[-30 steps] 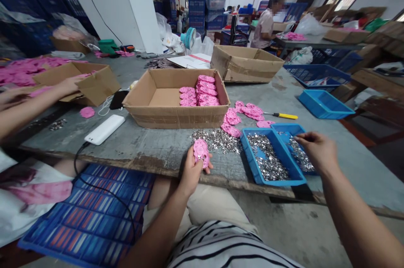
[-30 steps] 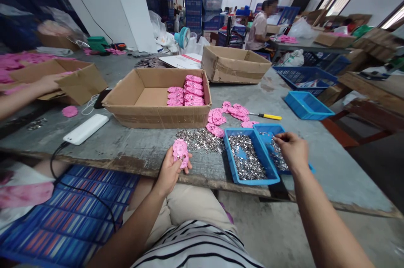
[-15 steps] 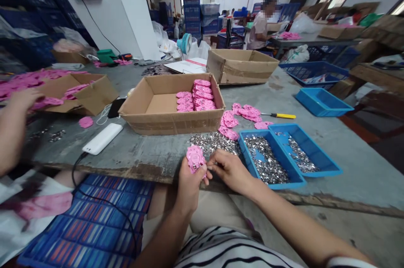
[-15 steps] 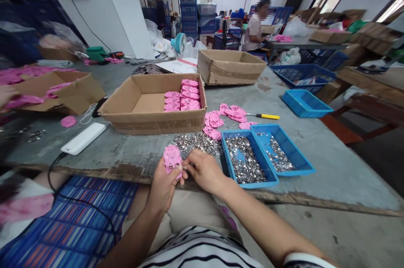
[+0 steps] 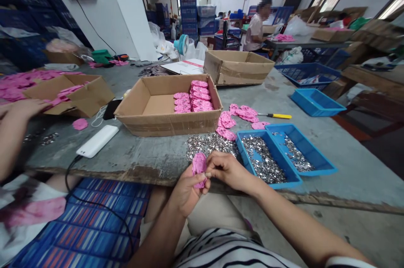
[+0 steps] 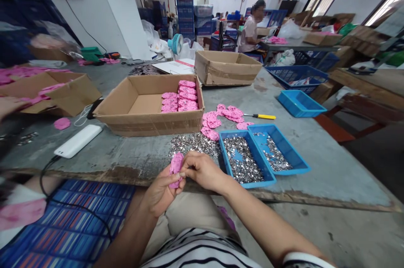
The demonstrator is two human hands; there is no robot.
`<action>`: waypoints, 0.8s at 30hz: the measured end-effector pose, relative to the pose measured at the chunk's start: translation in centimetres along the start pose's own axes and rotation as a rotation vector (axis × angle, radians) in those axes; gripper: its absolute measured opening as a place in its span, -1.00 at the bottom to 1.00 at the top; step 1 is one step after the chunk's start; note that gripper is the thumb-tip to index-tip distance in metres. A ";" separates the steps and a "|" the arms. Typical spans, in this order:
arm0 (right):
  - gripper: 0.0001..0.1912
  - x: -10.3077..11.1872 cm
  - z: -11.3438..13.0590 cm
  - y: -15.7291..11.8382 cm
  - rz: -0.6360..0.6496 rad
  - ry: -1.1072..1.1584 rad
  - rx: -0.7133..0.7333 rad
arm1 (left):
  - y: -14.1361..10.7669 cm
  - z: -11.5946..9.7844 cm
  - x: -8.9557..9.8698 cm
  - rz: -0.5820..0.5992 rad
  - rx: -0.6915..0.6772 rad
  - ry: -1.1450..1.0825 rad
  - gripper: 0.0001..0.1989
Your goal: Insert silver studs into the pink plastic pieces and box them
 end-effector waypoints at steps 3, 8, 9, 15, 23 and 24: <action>-0.83 0.0 -0.1 0.0 0.048 0.010 -0.018 | -0.1 0.1 0.3 0.003 0.006 0.008 -0.51; -0.70 -0.1 -0.1 0.0 0.076 0.121 -0.101 | -0.3 0.3 0.2 -0.018 0.000 0.013 -0.52; -0.67 -0.1 0.0 0.1 0.079 0.149 -0.125 | -0.3 0.3 0.2 -0.023 -0.002 0.020 -0.53; -0.61 -1.4 -0.1 0.2 0.007 0.432 -0.390 | -0.2 0.3 -0.5 -0.212 -0.288 0.219 -0.62; -0.65 -2.0 0.4 0.1 -0.088 0.585 -0.561 | 0.1 0.6 -0.5 -0.383 -0.571 0.496 -0.71; -0.65 -1.9 0.5 0.1 -0.078 0.580 -0.557 | 0.1 0.6 -0.5 -0.384 -0.575 0.512 -0.71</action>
Point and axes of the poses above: each hand's wrist, its own y-axis towards the middle knuckle, its own x-axis out of the back of the hand, z = x × y, the point moved 1 cm from there along y, towards the middle knuckle, and after that the axes turned 13 degrees about -x, right-handed, at the moved point
